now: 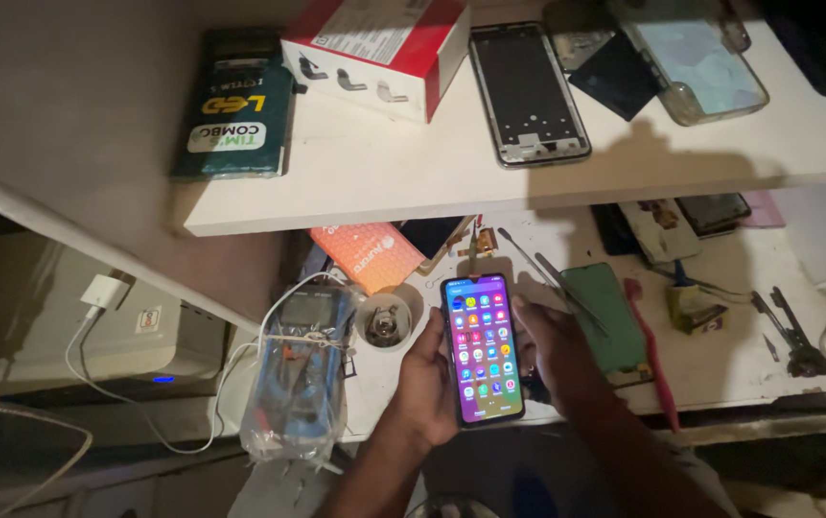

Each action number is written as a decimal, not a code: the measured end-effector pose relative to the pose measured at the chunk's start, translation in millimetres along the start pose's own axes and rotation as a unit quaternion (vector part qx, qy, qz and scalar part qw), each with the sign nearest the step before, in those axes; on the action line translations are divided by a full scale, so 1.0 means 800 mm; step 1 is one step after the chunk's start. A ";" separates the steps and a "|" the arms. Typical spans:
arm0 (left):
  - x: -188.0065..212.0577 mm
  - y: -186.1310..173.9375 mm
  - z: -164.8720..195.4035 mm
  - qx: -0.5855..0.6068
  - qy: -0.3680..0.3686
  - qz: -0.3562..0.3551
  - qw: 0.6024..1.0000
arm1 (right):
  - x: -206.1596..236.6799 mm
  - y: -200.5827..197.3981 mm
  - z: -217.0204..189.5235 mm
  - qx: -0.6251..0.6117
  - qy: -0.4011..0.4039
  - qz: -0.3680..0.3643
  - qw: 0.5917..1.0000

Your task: The person works at a cluttered repair bench on a smartphone. They pry open the phone's back cover, use a screwdriver on internal components, power the phone on and tap its screen to test it, then handle the phone and a battery pack while pressing parts together and checking the device.

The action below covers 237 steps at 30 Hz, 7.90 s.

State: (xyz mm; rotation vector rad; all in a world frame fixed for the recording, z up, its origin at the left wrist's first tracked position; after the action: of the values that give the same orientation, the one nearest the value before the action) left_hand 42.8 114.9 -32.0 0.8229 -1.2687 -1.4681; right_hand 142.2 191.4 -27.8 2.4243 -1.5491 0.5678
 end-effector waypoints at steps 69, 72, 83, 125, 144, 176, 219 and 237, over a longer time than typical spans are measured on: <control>0.009 0.012 0.034 -0.431 0.066 0.166 0.884 | -0.006 0.008 0.017 0.022 -0.055 -0.145 0.988; 0.008 0.014 0.035 -0.423 0.089 0.151 0.889 | -0.004 0.010 0.014 0.014 -0.064 -0.157 0.985; 0.007 0.013 0.040 -0.470 0.122 0.159 0.860 | 0.002 0.007 0.009 0.030 -0.049 -0.127 0.990; 0.012 0.004 0.039 -0.365 0.088 0.180 0.909 | 0.029 0.001 -0.003 -0.171 0.105 -0.051 0.978; 0.012 0.011 0.035 -0.394 0.078 0.164 0.901 | 0.005 -0.001 0.019 -0.043 -0.028 -0.133 0.990; 0.012 0.009 0.032 -0.443 0.105 0.201 0.868 | -0.005 0.013 0.005 0.329 -0.178 -0.030 0.927; 0.040 0.037 0.013 -0.551 0.350 0.228 0.722 | 0.022 0.020 0.000 0.075 0.065 0.004 0.995; 0.015 -0.044 -0.015 -0.342 0.128 0.312 0.877 | 0.022 -0.019 -0.008 -0.100 -0.008 -0.001 0.995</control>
State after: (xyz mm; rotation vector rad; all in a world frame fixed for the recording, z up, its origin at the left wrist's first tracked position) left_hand 41.9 98.5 -67.5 0.0922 -0.6312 -1.0960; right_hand 161.3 185.5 -13.8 2.2854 -1.5308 0.3737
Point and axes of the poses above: each hand's wrist, its own x-axis away from the middle knuckle, its own y-axis out of the palm, z = x × y, the point moved 9 cm from there along -x, towards the middle knuckle, and after that the axes turned 4 degrees about -z, right-handed, at the moved point
